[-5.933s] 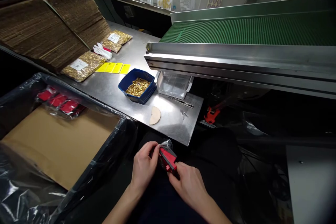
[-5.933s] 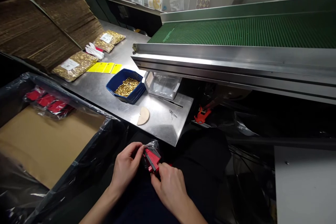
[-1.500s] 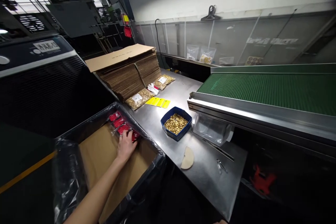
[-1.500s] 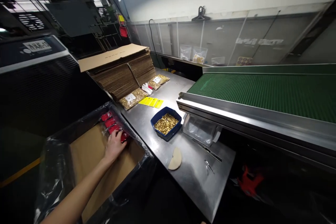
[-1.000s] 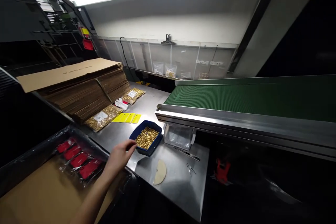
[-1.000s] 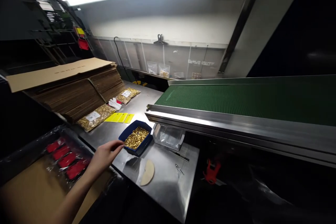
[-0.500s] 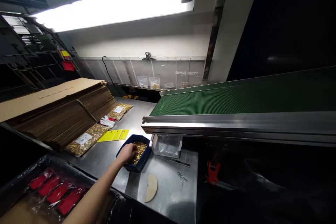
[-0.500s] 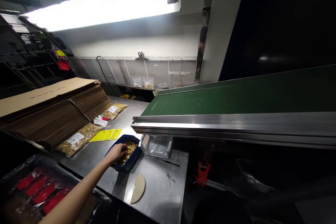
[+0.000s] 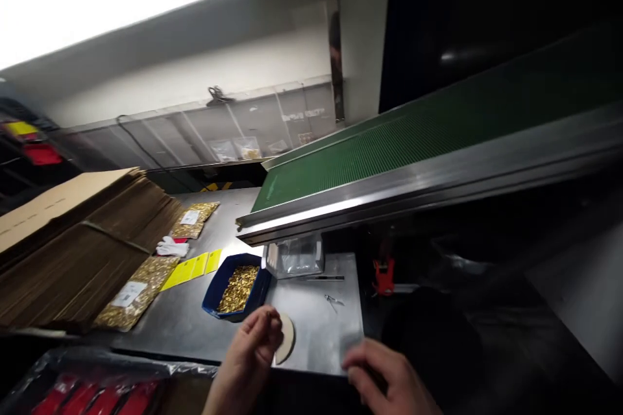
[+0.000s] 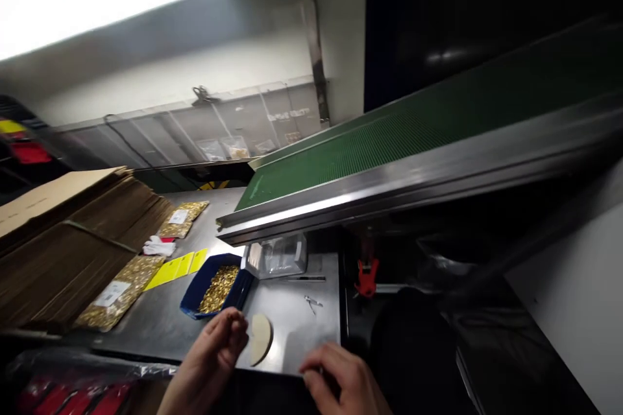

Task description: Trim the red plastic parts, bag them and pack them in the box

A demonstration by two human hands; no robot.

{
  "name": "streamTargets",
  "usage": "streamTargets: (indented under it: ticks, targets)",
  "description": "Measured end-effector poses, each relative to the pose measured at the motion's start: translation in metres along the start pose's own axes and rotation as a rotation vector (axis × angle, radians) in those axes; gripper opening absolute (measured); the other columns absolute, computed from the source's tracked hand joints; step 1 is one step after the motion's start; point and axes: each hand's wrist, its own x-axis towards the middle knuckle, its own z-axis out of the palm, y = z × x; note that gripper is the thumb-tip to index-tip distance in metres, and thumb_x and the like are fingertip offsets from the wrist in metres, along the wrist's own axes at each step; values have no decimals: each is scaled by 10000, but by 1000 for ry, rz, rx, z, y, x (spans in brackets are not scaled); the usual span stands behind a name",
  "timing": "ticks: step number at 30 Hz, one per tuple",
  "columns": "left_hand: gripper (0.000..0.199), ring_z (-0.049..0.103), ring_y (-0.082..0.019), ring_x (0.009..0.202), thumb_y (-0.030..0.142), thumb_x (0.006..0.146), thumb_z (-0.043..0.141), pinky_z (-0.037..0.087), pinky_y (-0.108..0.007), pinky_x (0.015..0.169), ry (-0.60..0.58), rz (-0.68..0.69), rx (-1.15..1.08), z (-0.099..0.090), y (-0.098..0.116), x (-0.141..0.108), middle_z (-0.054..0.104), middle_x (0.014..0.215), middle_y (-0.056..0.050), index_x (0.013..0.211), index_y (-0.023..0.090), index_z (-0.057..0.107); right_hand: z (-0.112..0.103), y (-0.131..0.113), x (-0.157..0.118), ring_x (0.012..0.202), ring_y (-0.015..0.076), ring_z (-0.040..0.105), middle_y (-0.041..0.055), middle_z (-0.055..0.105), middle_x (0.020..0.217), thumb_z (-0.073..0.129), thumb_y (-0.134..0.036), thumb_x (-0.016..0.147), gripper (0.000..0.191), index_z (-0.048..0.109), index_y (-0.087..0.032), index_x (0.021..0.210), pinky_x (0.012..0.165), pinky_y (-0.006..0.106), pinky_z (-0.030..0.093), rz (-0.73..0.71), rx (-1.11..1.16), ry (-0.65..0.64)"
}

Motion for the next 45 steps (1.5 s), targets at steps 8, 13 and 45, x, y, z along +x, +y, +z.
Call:
streamTargets:
  ticks: [8, 13, 45]
  targets:
    - [406, 456, -65, 537, 428, 589, 990, 425, -177, 529, -291, -457, -528, 88, -2, -69, 527, 614, 23, 826, 165, 789, -26, -39, 29, 874, 135, 667, 1, 670, 971, 682, -199, 913, 172, 782, -256, 1041, 782, 230, 519, -63, 405, 57]
    - [450, 454, -63, 536, 434, 543, 1009, 420, -171, 539, -324, -466, -455, 99, -5, -72, 518, 570, 22, 830, 145, 816, -25, -23, 14, 807, 111, 625, -13, 635, 929, 721, -141, 867, 192, 816, -280, 959, 722, 221, 498, -7, 488, 110]
    - [396, 645, -179, 609, 467, 591, 965, 506, -253, 604, -262, -281, -86, 131, -11, -88, 754, 657, -86, 748, 142, 803, -43, 28, -26, 763, 164, 597, 11, 689, 867, 533, -218, 1039, 134, 629, -205, 947, 686, 323, 383, -362, -310, 232]
